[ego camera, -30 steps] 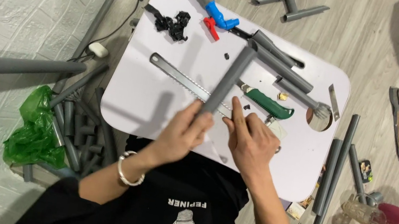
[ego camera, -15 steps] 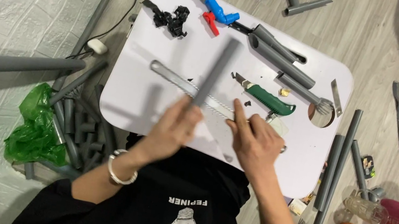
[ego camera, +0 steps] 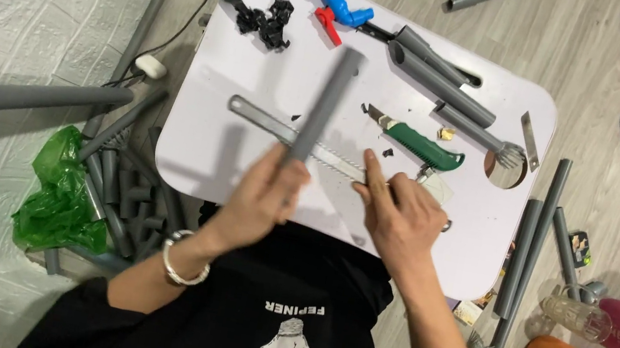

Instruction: The person holds a gray pipe and repeatedly measures it with a metal ruler on a white table. The person adjusts the ruler and pipe positions multiple times while keeping both hands on the objects. No cutting or final placement is shown.

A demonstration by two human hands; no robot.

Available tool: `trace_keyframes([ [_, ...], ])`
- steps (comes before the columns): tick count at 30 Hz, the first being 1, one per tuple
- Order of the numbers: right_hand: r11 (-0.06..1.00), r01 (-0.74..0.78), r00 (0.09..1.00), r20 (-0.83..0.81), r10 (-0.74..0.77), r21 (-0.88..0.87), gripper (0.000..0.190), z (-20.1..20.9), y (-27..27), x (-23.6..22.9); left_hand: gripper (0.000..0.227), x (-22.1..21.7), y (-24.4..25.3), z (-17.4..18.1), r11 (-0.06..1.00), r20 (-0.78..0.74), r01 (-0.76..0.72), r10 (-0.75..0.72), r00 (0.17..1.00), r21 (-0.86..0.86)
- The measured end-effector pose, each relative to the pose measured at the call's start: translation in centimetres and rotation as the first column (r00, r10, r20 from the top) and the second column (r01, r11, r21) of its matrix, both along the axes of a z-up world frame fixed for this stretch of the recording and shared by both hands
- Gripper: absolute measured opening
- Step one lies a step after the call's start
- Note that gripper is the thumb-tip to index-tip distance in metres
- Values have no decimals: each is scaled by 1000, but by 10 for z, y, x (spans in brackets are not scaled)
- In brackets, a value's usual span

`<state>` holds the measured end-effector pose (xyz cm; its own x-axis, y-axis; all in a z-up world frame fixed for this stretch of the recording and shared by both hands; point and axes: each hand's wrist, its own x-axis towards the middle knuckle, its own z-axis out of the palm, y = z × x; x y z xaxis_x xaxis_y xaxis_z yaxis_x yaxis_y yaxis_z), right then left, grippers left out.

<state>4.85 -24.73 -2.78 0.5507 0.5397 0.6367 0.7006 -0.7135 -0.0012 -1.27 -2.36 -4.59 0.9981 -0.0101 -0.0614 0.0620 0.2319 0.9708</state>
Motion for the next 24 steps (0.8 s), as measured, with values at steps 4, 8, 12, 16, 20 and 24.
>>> trace_keyframes([
  [4,1000,5,1000,11,-5,7,32,-4,0,3,26,7,3,7,998,64,-62,63,996,-17],
  [8,1000,-24,1000,2,24,-12,31,-1,-9,3,27,6,12,19,999,-16,-11,10,1000,-35],
  [12,1000,-28,999,44,27,13,28,-22,3,6,26,1,-8,-22,995,-17,87,-88,996,-45],
  [16,998,-42,999,3,41,37,28,-23,-6,3,27,-4,8,-13,999,-27,38,-37,999,32],
  [20,999,-30,999,30,29,30,31,-2,9,9,23,5,-12,-9,996,-24,79,-80,996,-38],
  [24,1000,-22,999,30,22,15,33,8,2,1,24,3,4,-4,997,-19,72,-72,997,12],
])
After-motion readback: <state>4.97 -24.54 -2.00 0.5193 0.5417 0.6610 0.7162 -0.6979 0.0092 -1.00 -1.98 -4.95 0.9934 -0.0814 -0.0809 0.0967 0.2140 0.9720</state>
